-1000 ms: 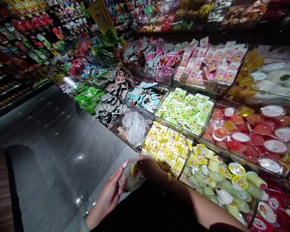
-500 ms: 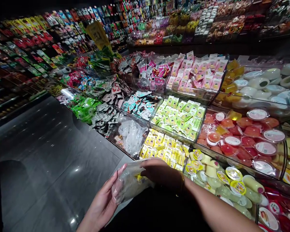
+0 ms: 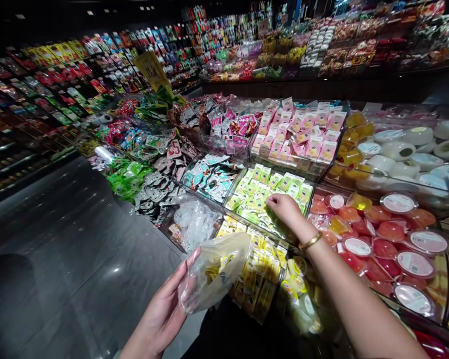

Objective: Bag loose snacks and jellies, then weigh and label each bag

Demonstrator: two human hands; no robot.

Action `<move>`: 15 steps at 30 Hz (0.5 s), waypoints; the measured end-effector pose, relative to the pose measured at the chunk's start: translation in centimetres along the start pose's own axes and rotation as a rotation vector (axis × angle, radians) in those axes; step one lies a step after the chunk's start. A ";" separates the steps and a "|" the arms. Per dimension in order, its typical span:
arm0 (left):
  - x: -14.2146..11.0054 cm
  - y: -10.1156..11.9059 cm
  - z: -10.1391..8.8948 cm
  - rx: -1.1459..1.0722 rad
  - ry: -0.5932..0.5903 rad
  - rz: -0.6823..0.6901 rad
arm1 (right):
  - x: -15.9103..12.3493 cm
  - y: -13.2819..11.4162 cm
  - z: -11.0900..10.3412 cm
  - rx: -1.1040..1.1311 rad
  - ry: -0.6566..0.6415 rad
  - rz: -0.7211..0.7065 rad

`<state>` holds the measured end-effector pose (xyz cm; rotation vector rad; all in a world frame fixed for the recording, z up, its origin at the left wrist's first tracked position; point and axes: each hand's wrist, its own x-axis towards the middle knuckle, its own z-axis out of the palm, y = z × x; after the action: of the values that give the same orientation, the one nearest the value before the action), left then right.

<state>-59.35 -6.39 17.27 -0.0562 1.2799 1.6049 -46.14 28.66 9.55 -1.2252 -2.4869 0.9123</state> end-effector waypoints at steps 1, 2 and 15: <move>0.3 -0.2 0.0 0.009 0.020 0.001 | 1.7 0.1 0.6 -0.073 0.007 0.004; 0.5 -0.2 0.0 0.009 0.036 -0.005 | 3.2 -0.1 1.3 -0.117 0.007 0.004; 2.7 0.9 -1.2 -0.043 0.020 -0.026 | 10.3 -5.1 5.6 -0.360 -0.052 0.070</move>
<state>-61.86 -5.36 15.82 -0.1154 1.2549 1.6130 -58.34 31.86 7.64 -1.4171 -2.7491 0.5282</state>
